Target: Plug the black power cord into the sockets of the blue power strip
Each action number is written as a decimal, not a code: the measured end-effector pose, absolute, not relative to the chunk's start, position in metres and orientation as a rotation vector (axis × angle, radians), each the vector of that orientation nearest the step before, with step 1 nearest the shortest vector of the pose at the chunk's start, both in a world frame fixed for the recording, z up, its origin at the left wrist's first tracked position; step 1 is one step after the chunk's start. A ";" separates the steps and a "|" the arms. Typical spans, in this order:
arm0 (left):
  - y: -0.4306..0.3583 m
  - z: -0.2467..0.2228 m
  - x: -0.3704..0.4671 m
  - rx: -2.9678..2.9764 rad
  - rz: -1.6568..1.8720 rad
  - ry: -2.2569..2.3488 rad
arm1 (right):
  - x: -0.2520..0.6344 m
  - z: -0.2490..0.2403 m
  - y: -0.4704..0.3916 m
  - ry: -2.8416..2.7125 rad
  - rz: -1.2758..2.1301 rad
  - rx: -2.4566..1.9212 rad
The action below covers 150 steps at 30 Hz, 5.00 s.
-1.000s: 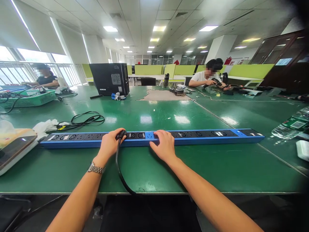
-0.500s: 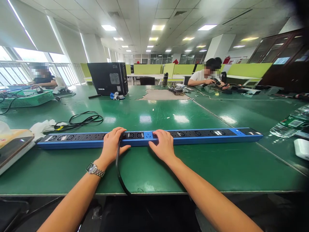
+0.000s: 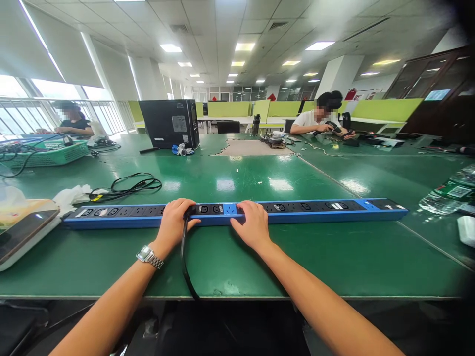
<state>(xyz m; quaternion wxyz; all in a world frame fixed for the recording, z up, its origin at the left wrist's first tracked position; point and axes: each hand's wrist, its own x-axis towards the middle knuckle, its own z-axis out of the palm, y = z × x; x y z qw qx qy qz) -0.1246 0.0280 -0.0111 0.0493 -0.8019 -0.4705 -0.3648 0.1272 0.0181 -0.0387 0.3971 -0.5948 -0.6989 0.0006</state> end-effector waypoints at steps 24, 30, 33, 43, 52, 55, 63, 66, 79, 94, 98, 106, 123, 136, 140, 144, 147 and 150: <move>0.041 0.013 -0.044 -2.514 -1.503 -1.721 | 0.129 -0.039 0.018 -1.750 -0.011 -1.471; 0.046 0.003 -0.019 -2.528 -1.356 -1.875 | 0.130 -0.038 0.018 -1.715 0.021 -1.440; 0.046 0.005 -0.018 -2.516 -1.256 -1.849 | 0.127 -0.036 0.018 -1.711 -0.004 -1.450; 0.042 -0.002 -0.018 -2.590 -0.988 -1.652 | 0.126 -0.031 0.012 -1.764 -0.039 -1.378; 0.039 -0.012 -0.024 -2.606 -0.967 -1.570 | 0.126 -0.027 0.023 -1.927 -0.260 -1.160; 0.039 -0.013 -0.024 -2.586 -0.991 -1.572 | 0.123 -0.028 0.025 -1.921 -0.265 -1.183; 0.040 -0.011 -0.024 -2.606 -0.990 -1.548 | 0.127 -0.029 0.026 -1.980 -0.253 -1.193; 0.039 -0.011 -0.024 -2.602 -0.978 -1.550 | 0.128 -0.031 0.026 -1.976 -0.259 -1.157; 0.037 -0.014 -0.022 -2.511 -0.940 -1.601 | 0.121 -0.032 0.032 -1.791 -0.180 -1.400; 0.036 -0.009 -0.022 -2.549 -0.956 -1.621 | 0.111 -0.018 0.037 -1.538 0.012 -1.354; 0.035 -0.007 -0.024 -2.607 -1.006 -1.622 | 0.138 -0.010 0.042 -1.455 -0.053 -1.274; 0.036 -0.009 -0.026 -2.633 -1.037 -1.629 | 0.224 -0.020 0.039 -1.500 -0.050 -1.351; 0.035 -0.008 -0.026 -2.632 -1.053 -1.624 | 0.236 -0.021 0.039 -1.754 -0.021 -1.525; 0.033 -0.007 -0.024 -2.616 -1.025 -1.626 | 0.230 -0.026 0.034 -1.948 -0.154 -1.402; 0.033 -0.007 -0.025 -2.619 -1.031 -1.627 | 0.227 -0.033 0.033 -1.923 -0.191 -1.418; 0.034 -0.008 -0.026 -2.626 -1.045 -1.614 | 0.225 -0.042 0.031 -1.797 -0.252 -1.468; 0.034 -0.007 -0.026 -2.634 -1.045 -1.617 | 0.226 -0.047 0.031 -1.715 -0.287 -1.531; 0.033 -0.006 -0.026 -2.645 -1.038 -1.618 | 0.229 -0.049 0.032 -1.716 -0.293 -1.554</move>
